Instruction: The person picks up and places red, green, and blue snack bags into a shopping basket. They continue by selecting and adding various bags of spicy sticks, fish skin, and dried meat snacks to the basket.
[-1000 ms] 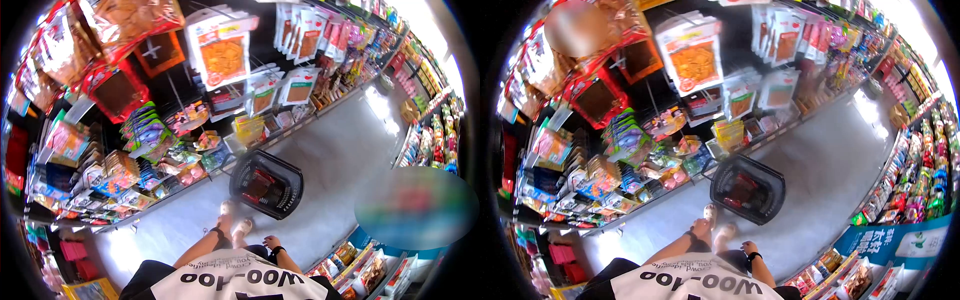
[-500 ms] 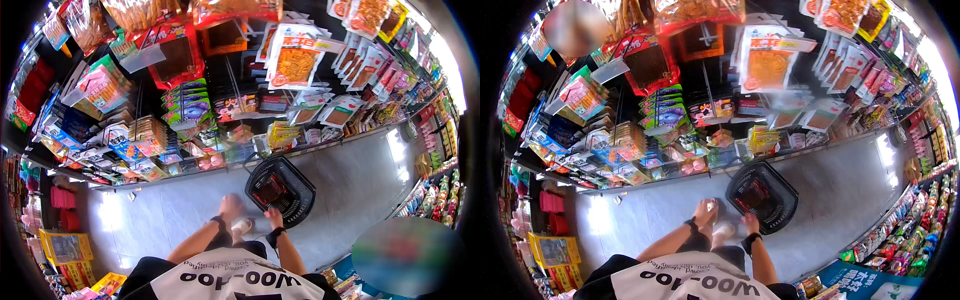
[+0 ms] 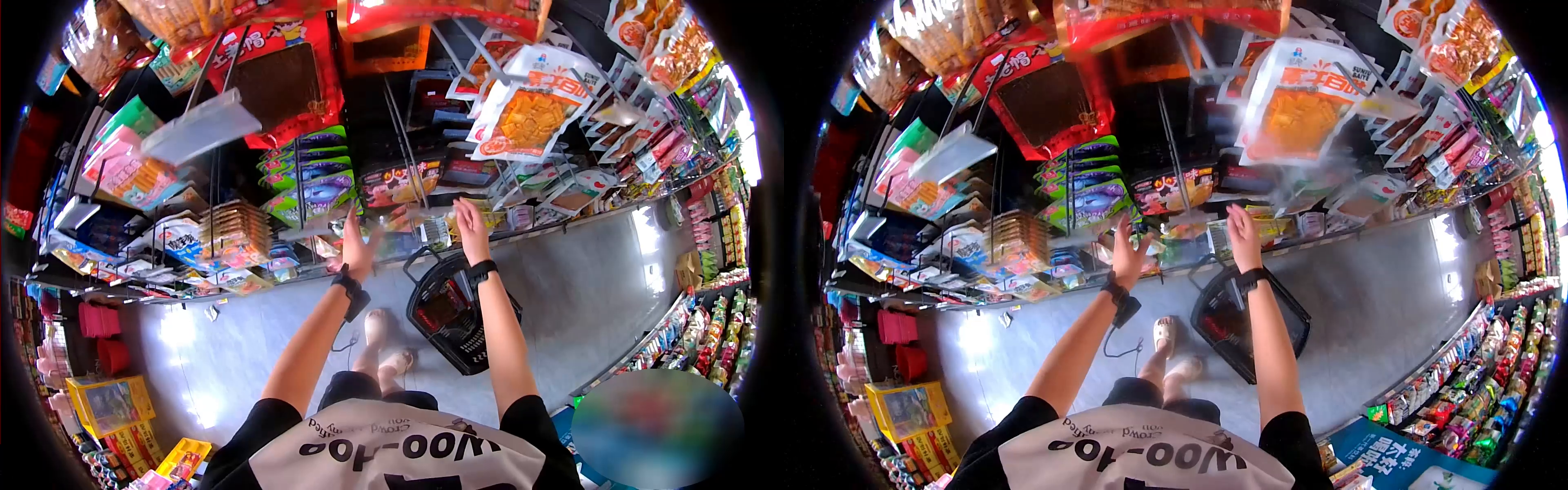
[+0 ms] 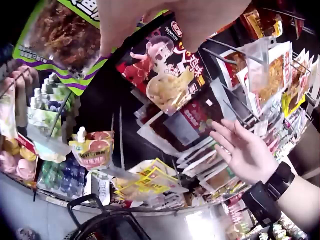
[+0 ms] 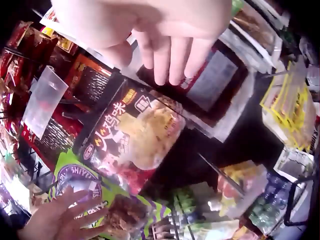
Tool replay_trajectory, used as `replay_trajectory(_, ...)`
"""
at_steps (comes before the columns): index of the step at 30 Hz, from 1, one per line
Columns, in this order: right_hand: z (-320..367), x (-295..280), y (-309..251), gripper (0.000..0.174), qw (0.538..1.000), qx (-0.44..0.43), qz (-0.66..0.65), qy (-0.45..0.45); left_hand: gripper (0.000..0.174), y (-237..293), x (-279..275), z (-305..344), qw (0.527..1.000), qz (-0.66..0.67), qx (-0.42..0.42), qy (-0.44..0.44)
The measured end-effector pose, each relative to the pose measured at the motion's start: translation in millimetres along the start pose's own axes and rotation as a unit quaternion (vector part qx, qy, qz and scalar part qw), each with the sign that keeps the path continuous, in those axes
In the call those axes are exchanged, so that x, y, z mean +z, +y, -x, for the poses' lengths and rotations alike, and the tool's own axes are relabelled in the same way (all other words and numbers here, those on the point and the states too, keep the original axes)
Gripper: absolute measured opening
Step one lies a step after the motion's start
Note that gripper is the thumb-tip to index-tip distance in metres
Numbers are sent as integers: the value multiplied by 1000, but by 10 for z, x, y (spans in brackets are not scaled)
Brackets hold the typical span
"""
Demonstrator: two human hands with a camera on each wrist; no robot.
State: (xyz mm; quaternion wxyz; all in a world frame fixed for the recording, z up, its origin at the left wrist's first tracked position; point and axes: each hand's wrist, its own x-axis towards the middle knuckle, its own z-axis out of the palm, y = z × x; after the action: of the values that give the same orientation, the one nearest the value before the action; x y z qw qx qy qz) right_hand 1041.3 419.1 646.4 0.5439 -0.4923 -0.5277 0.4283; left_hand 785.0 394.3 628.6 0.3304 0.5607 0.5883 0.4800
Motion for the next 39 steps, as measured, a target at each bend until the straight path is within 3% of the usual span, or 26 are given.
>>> replay_trajectory(6,-732,304,-63,50,999,-8,32,-4,75,100,149,-450,996,81,-8,19)
replay_trajectory(7,-786,343,-74,53,1000,-3,24,2,73,78,174,-523,994,106,28,9)
replay_trajectory(10,-934,368,7,49,1000,0,-3,-17,72,143,178,-617,988,156,-10,6)
replay_trajectory(11,-975,361,34,49,999,-4,42,-9,69,41,221,-673,993,114,19,24)
replay_trajectory(14,-984,370,-62,49,990,45,133,12,66,252,146,-695,976,211,-53,-22)
replay_trajectory(15,-971,377,-127,51,979,26,201,18,62,-32,243,-740,982,189,-12,24)
replay_trajectory(19,-1003,354,-46,51,966,35,256,-11,54,23,236,-754,997,17,22,67)
replay_trajectory(22,-1084,366,166,48,962,-2,274,13,39,199,202,-747,993,99,-33,56)
replay_trajectory(25,-1160,402,218,50,982,-35,183,13,29,59,172,-782,999,16,-33,19)
replay_trajectory(28,-1173,448,9,53,995,-45,92,-11,24,124,129,-757,991,110,-60,-46)
replay_trajectory(31,-1126,456,-265,44,995,-55,82,-6,21,488,80,-666,925,327,-183,-56)
replay_trajectory(34,-1093,376,-255,33,988,38,140,-47,20,388,82,-679,956,243,-147,-68)
replay_trajectory(37,-1004,344,-82,27,984,-31,174,-5,18,460,85,-623,940,305,-149,-40)
replay_trajectory(39,-953,316,10,29,997,16,71,-17,24,440,74,-617,964,239,-110,-36)
